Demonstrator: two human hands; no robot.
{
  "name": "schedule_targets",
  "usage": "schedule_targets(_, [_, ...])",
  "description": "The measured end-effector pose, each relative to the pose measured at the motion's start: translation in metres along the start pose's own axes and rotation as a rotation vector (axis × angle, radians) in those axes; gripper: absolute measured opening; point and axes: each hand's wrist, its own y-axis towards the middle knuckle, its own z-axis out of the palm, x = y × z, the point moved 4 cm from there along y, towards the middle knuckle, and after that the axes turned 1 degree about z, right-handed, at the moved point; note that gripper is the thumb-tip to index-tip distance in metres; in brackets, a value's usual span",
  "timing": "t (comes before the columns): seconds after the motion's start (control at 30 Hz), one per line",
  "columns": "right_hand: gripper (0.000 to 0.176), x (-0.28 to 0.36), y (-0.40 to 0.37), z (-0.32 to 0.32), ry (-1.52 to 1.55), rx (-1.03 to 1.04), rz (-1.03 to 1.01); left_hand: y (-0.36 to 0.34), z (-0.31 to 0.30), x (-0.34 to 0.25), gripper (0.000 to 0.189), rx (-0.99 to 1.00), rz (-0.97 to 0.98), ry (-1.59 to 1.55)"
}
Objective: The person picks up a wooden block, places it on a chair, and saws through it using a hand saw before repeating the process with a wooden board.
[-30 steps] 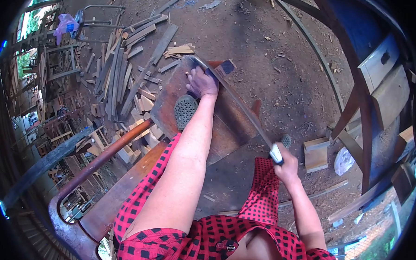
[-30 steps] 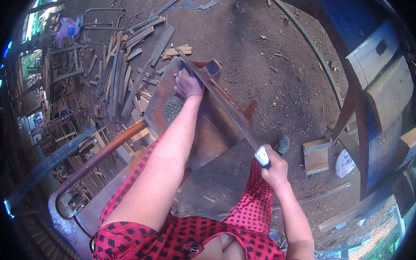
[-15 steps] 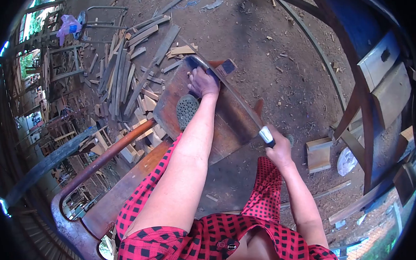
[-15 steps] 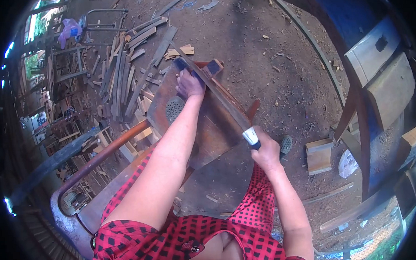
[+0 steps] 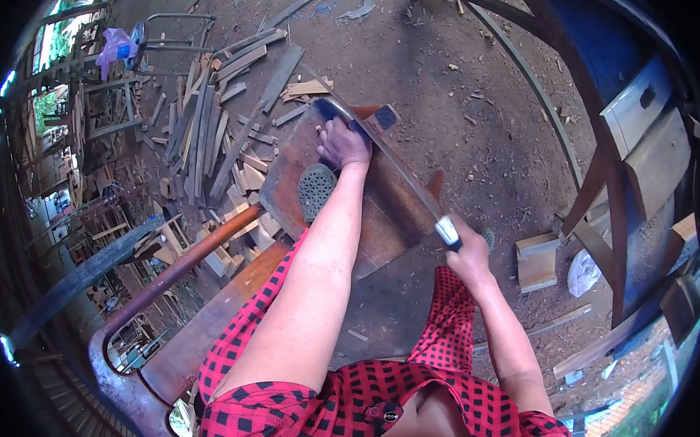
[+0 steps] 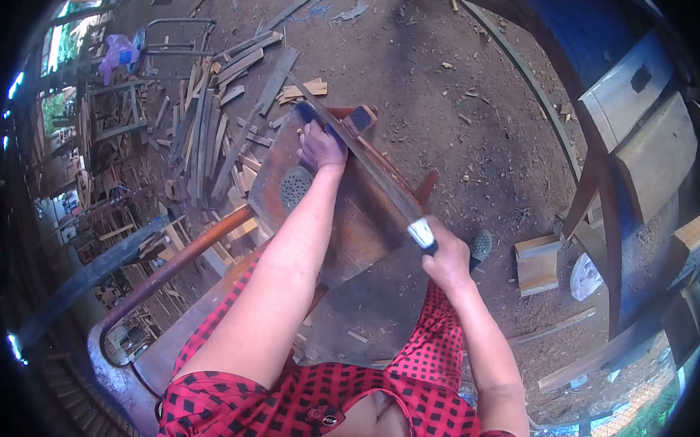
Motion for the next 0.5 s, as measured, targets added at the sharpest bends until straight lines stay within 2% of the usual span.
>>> schedule_targets(0.17, [0.055,-0.027,-0.076,-0.032,-0.018,-0.009,0.041,-0.001,0.001,0.001,0.036,-0.054,0.019,-0.005])
schedule_targets(0.27, [0.056,-0.017,-0.065,-0.039,-0.079,-0.003,0.038,-0.001,0.003,0.0,0.036,-0.075,0.04,-0.015])
schedule_targets(0.43, [0.048,0.011,0.006,-0.006,-0.003,0.047,0.092,-0.002,0.0,-0.002,0.037,-0.083,0.037,-0.025])
schedule_targets(0.5, [0.047,0.015,0.01,0.003,0.015,0.083,0.111,-0.003,-0.004,-0.002,0.037,-0.063,0.033,-0.008])
